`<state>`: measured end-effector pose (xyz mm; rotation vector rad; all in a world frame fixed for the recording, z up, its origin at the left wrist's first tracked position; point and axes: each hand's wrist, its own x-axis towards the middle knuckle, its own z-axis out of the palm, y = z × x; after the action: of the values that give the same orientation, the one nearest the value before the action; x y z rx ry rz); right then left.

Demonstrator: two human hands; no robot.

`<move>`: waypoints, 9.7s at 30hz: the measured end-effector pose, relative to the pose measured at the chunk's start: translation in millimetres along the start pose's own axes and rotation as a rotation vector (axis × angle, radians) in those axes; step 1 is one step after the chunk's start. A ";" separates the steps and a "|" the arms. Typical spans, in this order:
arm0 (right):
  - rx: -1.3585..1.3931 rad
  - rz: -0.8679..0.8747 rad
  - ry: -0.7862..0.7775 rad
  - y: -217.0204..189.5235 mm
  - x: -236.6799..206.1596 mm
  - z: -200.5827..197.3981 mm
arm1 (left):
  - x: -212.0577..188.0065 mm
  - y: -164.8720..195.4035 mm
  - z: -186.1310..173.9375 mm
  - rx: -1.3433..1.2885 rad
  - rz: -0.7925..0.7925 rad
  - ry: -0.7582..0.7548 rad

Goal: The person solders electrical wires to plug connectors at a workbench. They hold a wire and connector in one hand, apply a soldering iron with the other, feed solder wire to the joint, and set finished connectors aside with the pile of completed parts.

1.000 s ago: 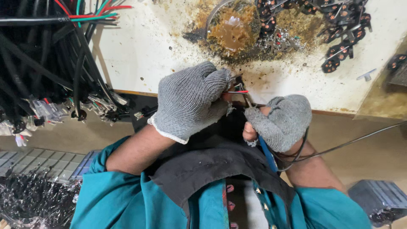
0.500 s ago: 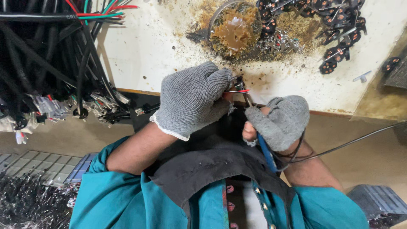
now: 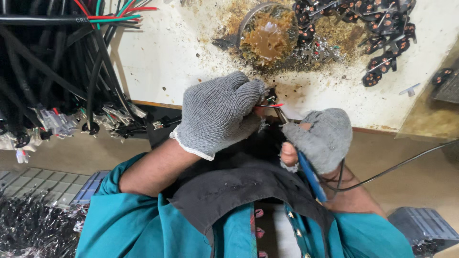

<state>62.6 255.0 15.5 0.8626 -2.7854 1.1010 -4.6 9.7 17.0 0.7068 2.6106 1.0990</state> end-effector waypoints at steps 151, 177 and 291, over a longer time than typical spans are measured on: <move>-0.065 0.322 0.156 -22.6 39.3 15.5 | -8.1 -7.9 -6.6 -0.115 0.012 0.104; 0.019 0.166 -0.066 -8.0 -9.2 9.5 | -5.6 -2.0 -0.9 -0.037 0.022 0.180; -0.355 0.435 0.103 -17.1 45.6 -41.0 | -2.0 -0.6 -2.4 0.007 0.066 0.195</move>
<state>25.5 248.8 66.9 0.1661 -3.0155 0.6146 -4.0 6.9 18.3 0.7261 2.7722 1.2357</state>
